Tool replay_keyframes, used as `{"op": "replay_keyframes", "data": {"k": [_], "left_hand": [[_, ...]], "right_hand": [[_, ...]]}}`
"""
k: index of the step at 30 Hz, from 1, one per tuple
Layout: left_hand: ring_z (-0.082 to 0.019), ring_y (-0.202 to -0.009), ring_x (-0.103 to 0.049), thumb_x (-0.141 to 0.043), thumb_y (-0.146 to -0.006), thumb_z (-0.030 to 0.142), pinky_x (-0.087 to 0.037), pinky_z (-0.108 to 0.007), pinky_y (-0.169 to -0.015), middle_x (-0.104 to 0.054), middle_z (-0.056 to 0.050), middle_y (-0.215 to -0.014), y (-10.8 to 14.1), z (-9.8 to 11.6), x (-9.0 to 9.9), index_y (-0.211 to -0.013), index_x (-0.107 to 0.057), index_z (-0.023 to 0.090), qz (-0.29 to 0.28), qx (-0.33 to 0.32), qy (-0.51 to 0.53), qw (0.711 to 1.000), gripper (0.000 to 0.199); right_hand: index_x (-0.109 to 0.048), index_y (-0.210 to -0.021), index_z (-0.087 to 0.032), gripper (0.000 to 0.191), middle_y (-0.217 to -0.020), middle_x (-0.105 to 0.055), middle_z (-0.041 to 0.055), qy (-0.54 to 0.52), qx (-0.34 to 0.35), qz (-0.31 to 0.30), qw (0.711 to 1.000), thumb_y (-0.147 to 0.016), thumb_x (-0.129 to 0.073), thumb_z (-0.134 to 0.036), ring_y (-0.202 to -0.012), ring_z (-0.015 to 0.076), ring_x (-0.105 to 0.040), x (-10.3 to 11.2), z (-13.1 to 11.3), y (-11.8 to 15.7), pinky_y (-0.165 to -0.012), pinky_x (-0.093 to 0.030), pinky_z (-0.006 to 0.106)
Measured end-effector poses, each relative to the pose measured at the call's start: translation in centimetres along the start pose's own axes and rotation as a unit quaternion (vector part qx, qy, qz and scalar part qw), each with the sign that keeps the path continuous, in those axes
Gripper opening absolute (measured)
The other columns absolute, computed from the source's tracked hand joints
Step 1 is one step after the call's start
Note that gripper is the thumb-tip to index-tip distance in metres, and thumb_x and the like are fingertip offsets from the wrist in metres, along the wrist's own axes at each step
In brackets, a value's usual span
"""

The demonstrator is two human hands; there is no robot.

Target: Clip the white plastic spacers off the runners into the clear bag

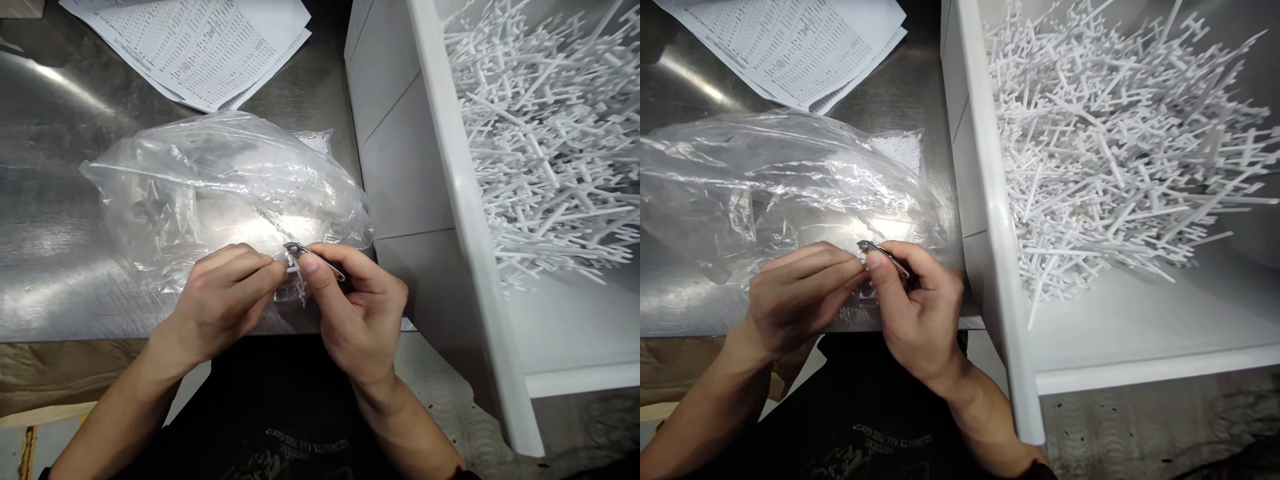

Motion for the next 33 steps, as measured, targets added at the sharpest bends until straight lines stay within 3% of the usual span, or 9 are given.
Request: {"op": "replay_keyframes", "data": {"k": [5, 11, 21, 26, 33], "left_hand": [[-0.013, -0.081, -0.073, -0.077, -0.104, 0.006, -0.063, -0.029, -0.074, -0.078, -0.001, -0.093, 0.0, 0.0, 0.7, -0.111, -0.072, 0.019, 0.04, 0.026, 0.039, 0.998, 0.016], [-0.014, -0.083, -0.073, -0.08, -0.101, 0.005, -0.066, -0.031, -0.078, -0.077, -0.001, -0.093, 0.2, 0.2, 1.2, -0.115, -0.075, 0.018, 0.067, 0.037, 0.042, 0.996, 0.019], [-0.017, -0.089, -0.076, -0.078, -0.103, 0.007, -0.069, -0.035, -0.08, -0.079, -0.002, -0.097, 1.0, -0.2, 1.1, -0.122, -0.077, 0.022, 0.064, 0.026, 0.021, 0.997, 0.024], [-0.016, -0.089, -0.076, -0.076, -0.104, 0.006, -0.069, -0.033, -0.081, -0.079, -0.002, -0.098, 0.7, -0.6, 1.0, -0.118, -0.077, 0.018, 0.06, -0.005, 0.012, 0.998, 0.019], [-0.016, -0.089, -0.076, -0.074, -0.101, 0.001, -0.068, -0.034, -0.083, -0.079, -0.004, -0.097, 0.1, -0.7, 0.8, -0.114, -0.075, 0.016, 0.058, -0.019, 0.004, 0.998, 0.02]], "right_hand": [[-0.085, -0.104, -0.028, 0.014, -0.079, -0.08, -0.0019, 0.002, -0.021, 0.018, 1.0, -0.097, -0.084, -0.016, -0.064, 0.0176, -0.071, 1.4, 0.1, 0.7, -0.059, -0.063, 0.031], [-0.086, -0.11, -0.028, 0.018, -0.075, -0.074, -0.0032, 0.049, -0.002, -0.022, 0.999, -0.096, -0.084, -0.017, -0.06, 0.0151, -0.063, 2.7, 0.8, 1.9, -0.057, -0.054, 0.03], [-0.086, -0.115, -0.028, 0.018, -0.085, -0.081, 0.0008, 0.064, 0.018, -0.031, 0.997, -0.1, -0.085, -0.02, -0.067, 0.0192, -0.071, 2.3, 0.9, 1.9, -0.059, -0.058, 0.035], [-0.087, -0.112, -0.029, 0.016, -0.095, -0.088, 0.0012, 0.064, 0.021, -0.013, 0.998, -0.101, -0.084, -0.018, -0.078, 0.0222, -0.081, 2.0, 0.8, 1.6, -0.072, -0.068, 0.039], [-0.086, -0.111, -0.028, 0.014, -0.096, -0.089, 0.0006, 0.073, 0.02, -0.004, 0.997, -0.102, -0.082, -0.018, -0.081, 0.0221, -0.082, 1.6, 0.7, 1.5, -0.074, -0.069, 0.039]]}}
Point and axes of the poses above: each hand's wrist, its own y-axis away from the middle knuckle, its own x-axis out of the back of the hand, z = x × y, the point moved 1 cm from there along -y, towards the middle knuckle
